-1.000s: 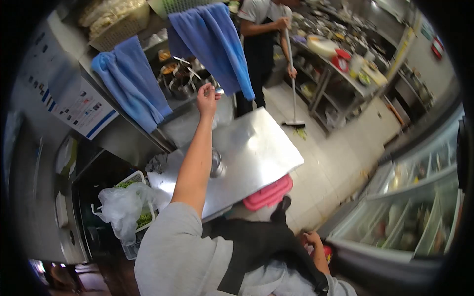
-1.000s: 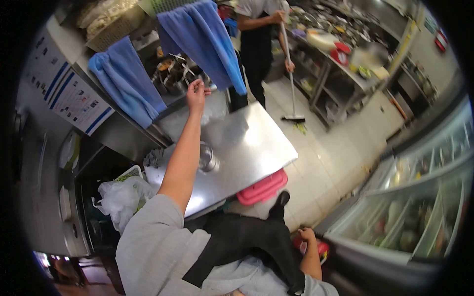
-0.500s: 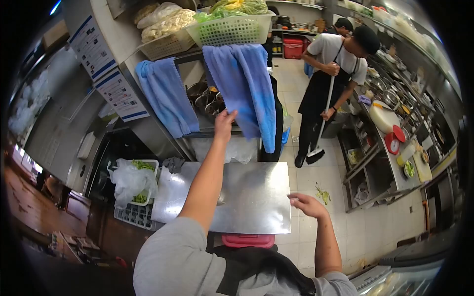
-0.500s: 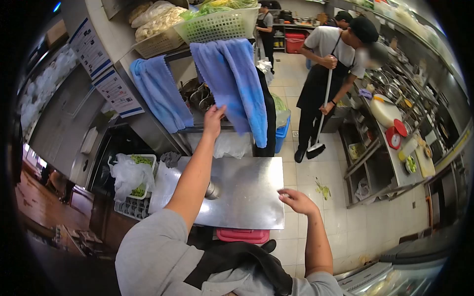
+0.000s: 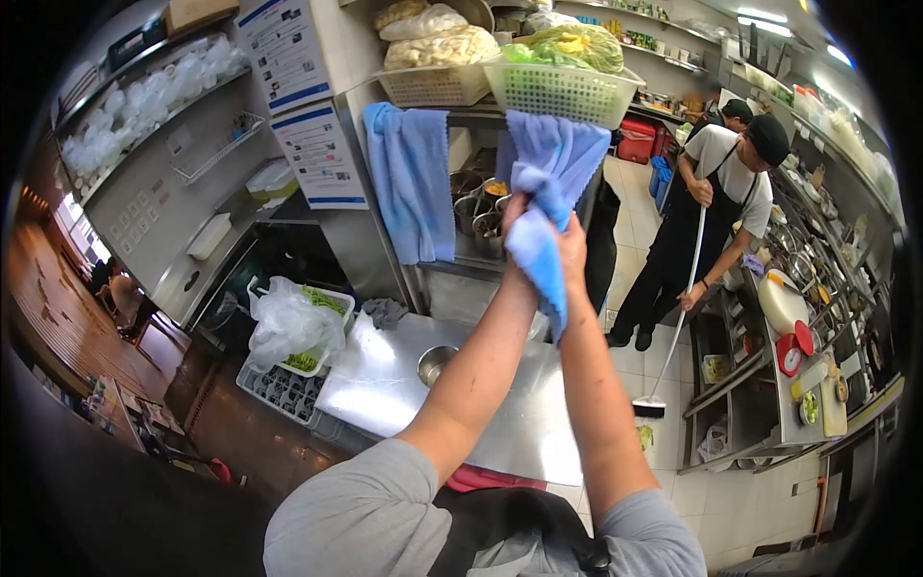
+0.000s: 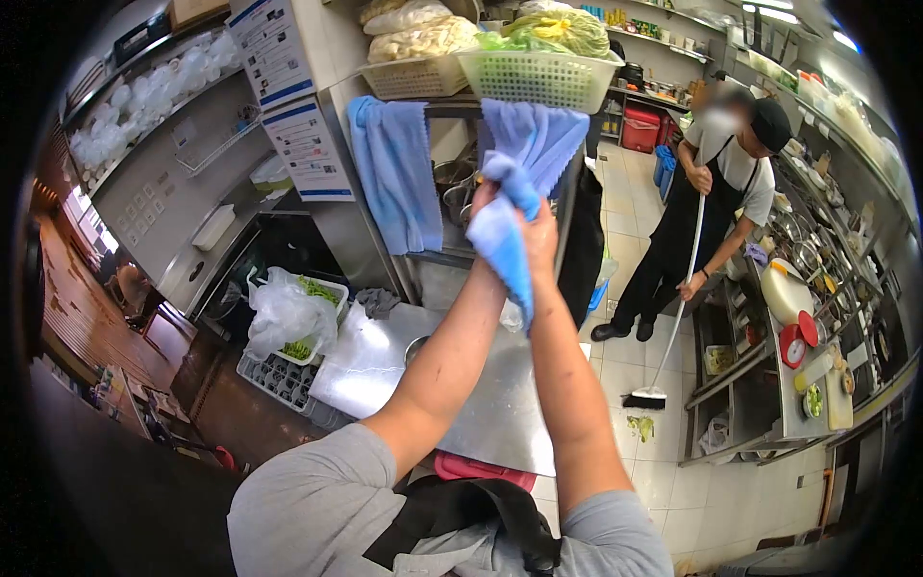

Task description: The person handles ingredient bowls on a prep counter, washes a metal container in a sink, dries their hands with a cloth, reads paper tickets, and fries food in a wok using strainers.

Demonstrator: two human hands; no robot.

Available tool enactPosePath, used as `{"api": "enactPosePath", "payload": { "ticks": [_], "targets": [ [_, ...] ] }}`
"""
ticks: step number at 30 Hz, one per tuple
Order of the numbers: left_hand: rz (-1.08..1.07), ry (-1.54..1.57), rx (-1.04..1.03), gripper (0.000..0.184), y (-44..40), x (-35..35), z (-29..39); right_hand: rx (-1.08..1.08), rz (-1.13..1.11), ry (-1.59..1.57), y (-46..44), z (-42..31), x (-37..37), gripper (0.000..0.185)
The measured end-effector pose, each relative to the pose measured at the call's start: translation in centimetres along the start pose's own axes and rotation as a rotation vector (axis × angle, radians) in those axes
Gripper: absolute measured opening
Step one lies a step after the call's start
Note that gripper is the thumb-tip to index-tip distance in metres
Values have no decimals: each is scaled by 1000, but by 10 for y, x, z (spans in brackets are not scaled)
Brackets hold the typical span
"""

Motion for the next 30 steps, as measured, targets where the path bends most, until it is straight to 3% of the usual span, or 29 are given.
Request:
{"api": "enactPosePath", "payload": {
  "ticks": [2,4,5,6,8,9,10,12,15,16,17,18,19,20,22,23,24,25,26,28,30],
  "targets": [
    [4,-9,104,41,5,-64,13,16,-37,-357,5,0,1,34],
    [15,438,299,55,15,-107,18,-107,38,-613,11,-20,-16,39],
    [57,683,235,72,4,-104,19,-34,125,-756,28,-64,-37,46],
    [-115,700,152,78,-1,-104,25,-33,118,-755,26,-58,-36,46],
    [-47,746,153,80,2,-84,16,-171,-30,-398,16,-15,-16,46],
    [20,542,117,71,11,-84,23,-245,-97,-220,19,5,-12,47],
    [92,334,97,64,21,-86,32,-266,-41,-220,14,13,-13,48],
    [11,406,178,54,-3,-60,8,-283,172,-84,16,2,-5,45],
    [-66,-322,68,43,1,-66,11,-72,247,299,1,-15,15,40],
    [-26,-663,-47,41,32,-94,35,155,141,-42,-19,12,29,35],
    [-48,-775,-82,51,53,-114,43,222,168,3,-22,5,29,31],
    [-51,-772,-82,51,70,-123,42,244,179,117,-19,-4,24,29],
    [25,-678,-80,63,85,-124,44,266,193,231,-16,-14,17,27],
    [106,-585,-72,76,95,-119,46,224,137,563,-17,-27,4,31],
    [159,-32,274,79,87,-70,12,369,-39,1142,-26,4,-18,38],
    [144,-72,241,70,79,-58,10,104,-274,737,-26,20,-22,43],
    [132,-113,202,63,70,-55,13,100,-279,744,-28,18,-16,43],
    [164,43,220,66,62,-48,14,92,-425,715,-27,19,-18,47],
    [192,196,236,70,57,-45,21,-60,-494,639,-20,12,-27,50],
    [203,118,195,75,53,-51,41,-298,-670,584,9,-34,-57,58],
    [130,197,183,76,48,-44,46,-112,-533,821,20,-79,-60,60]
  ]
}}
Point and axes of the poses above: each hand's wrist, its own y-axis away from the middle knuckle, its own x-axis out of the back of the hand, z = x × y, the point moved 8 cm from there along -y, towards the middle knuckle
